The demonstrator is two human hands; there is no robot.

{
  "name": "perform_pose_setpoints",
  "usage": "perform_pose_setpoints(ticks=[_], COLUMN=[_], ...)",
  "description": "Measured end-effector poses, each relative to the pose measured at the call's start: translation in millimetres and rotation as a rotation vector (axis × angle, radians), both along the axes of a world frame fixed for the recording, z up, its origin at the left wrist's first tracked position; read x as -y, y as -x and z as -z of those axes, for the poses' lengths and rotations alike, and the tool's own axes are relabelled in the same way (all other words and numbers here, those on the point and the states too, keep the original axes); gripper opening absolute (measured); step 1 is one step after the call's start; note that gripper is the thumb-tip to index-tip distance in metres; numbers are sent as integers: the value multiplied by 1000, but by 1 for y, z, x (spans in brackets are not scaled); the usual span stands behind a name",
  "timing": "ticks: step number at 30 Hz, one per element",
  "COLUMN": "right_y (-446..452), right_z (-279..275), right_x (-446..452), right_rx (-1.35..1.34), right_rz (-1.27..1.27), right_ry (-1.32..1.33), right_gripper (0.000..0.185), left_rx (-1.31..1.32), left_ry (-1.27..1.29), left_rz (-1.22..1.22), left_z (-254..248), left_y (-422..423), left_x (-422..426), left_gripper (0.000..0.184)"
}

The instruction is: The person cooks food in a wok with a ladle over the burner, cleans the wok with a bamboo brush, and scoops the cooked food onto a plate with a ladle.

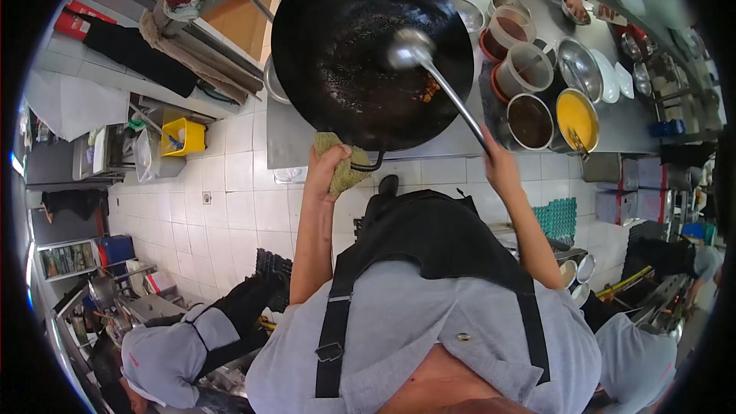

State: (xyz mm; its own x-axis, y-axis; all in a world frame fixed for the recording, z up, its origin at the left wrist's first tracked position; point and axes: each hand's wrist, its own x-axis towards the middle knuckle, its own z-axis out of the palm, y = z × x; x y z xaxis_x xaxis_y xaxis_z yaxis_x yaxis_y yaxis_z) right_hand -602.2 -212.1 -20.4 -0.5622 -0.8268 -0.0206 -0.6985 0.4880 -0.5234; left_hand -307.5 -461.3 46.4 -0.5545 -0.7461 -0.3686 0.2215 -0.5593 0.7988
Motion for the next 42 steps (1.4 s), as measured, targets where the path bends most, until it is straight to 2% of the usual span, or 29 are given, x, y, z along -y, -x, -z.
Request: perform_pose_setpoints(ticks=[2,5,8,10,13,15,18,21,22,26,28,31,38,41,42], right_y=[9,14,-6,-15,-13,-4,2,-1,2,-10,-26,-39,-23,-14,-14], right_z=[14,-16,-39,-35,-14,-3,-39,-72,-64,-18,2,15,-28,-46,-52], right_x=[-65,-93,2,57,45,-15,-71,-40,-25,17,15,-27,-93,-85,-71], right_rx=[-75,-122,-56,40,-1,-92,-5,97,46,61,71,2,-174,-228,-175], right_rz=[-60,-56,-31,20,14,14,24,123,60,153,189,162,132,99,115], right_ry=[135,-4,117,156,115,93,42,20,151,81,34,143,-78,-56,-47], right_gripper=[76,76,76,72,73,74,70,68,70,73,74,75,74,74,67], left_rx=[10,35,44,16,-22,-17,11,-11,-20,-40,-82,-49,79,53,27], left_ry=[1,49,65,23,22,50,76,76,66,38,46,65,231,243,229], left_rz=[15,23,60,83,49,33,30,34,42,42,-20,-67,-101,-108,-95], left_z=[7,0,4,-4,-13,-13,-5,-1,1,-7,-7,-10,17,16,14], left_y=[-3,4,12,19,31,34,30,33,35,48,60,64,62,57,56], left_x=[16,35,55,60,66,76,91,103,105,93,84,78,87,82,80], left_gripper=[25,25,37,37,28,24,23,24,25,26,25,26,29,29,28])
